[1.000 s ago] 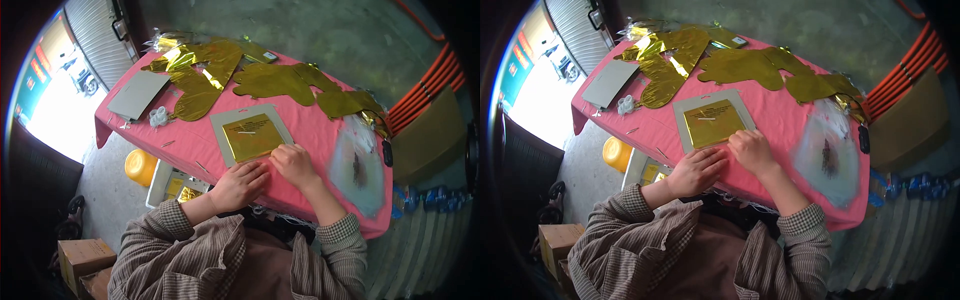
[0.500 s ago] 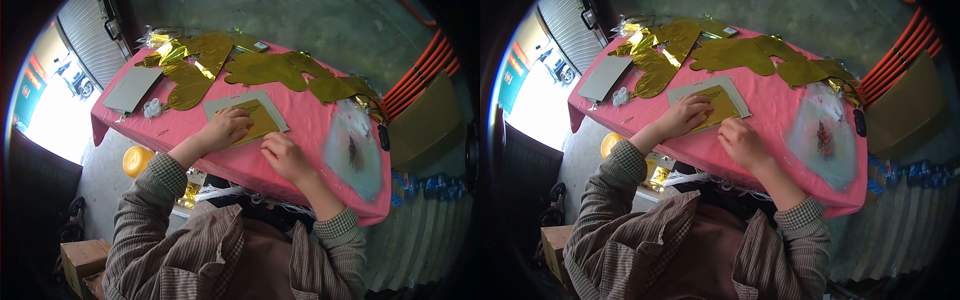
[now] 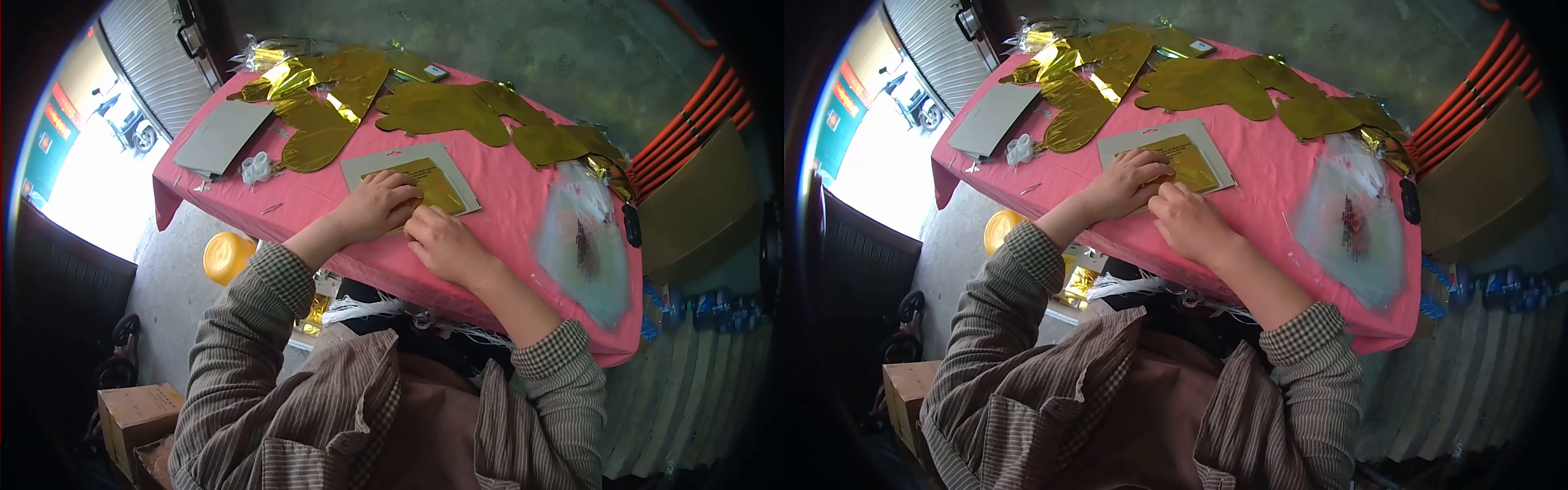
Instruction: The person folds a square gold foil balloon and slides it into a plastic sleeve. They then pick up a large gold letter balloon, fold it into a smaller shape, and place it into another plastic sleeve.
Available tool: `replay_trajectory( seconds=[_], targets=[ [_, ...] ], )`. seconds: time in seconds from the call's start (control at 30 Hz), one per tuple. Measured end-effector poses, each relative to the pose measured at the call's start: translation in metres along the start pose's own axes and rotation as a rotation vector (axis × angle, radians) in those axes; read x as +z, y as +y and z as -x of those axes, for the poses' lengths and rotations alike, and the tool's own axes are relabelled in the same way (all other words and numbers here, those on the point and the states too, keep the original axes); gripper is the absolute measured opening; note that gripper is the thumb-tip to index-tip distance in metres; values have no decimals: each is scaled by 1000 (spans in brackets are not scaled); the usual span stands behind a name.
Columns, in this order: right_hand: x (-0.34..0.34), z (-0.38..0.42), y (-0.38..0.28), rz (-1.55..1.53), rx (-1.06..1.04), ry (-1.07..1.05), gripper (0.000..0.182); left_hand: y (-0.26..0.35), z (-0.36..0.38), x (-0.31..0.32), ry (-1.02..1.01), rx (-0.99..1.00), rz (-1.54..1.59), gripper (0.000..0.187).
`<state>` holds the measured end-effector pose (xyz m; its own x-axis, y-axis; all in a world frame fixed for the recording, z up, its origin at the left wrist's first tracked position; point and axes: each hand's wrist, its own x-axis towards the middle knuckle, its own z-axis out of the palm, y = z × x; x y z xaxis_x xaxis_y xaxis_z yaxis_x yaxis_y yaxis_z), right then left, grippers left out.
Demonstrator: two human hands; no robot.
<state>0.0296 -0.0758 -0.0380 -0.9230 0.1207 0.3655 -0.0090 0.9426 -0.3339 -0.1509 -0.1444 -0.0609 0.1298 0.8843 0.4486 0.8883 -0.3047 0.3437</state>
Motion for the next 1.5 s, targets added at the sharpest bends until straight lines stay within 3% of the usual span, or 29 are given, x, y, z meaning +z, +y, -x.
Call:
replay_trajectory(
  seconds=[0.3,0.5,0.6,0.7,0.83,0.87,0.97,1.03,1.1,1.17,1.23,1.27,1.33,1.4,1.47,1.5],
  targets=[
    [-4,-9,-4,22,83,-185,8,-2,1,0,-37,-19,16,27],
    [4,-12,-1,127,-118,-131,8,-6,1,4,-36,12,-22,28],
    [2,-9,3,109,-114,-196,7,-3,1,0,-96,-14,-13,30],
    [-11,7,7,-118,-56,-125,7,-1,1,-2,-112,-19,-15,32],
    [-71,60,19,-828,368,112,8,3,-1,-7,-165,-41,-4,36],
    [-90,80,30,-860,442,235,7,4,-2,-8,-164,-37,1,36],
    [-148,122,40,-792,380,641,5,4,-2,-6,-173,-43,0,36],
    [-162,131,29,-702,330,730,6,3,-1,-4,-100,-20,-19,33],
    [-165,141,21,-609,277,815,7,5,-4,-9,-151,-7,4,34],
    [-163,150,13,-727,282,293,8,5,-4,-14,-203,6,25,35],
    [-144,142,-5,-1064,409,186,12,5,-3,-18,-212,104,68,37],
    [-136,140,-6,-1066,413,192,12,7,-2,-21,-218,107,69,37],
    [-118,136,-3,-861,463,-20,4,9,-1,-27,-220,147,43,38],
    [-103,125,-13,-911,547,-77,3,13,1,-32,-188,171,35,38],
    [-95,123,-12,-957,630,-135,8,19,5,-37,-152,197,26,38],
    [-91,122,-7,-786,661,-232,14,23,9,-39,-142,181,49,37]
  ],
)
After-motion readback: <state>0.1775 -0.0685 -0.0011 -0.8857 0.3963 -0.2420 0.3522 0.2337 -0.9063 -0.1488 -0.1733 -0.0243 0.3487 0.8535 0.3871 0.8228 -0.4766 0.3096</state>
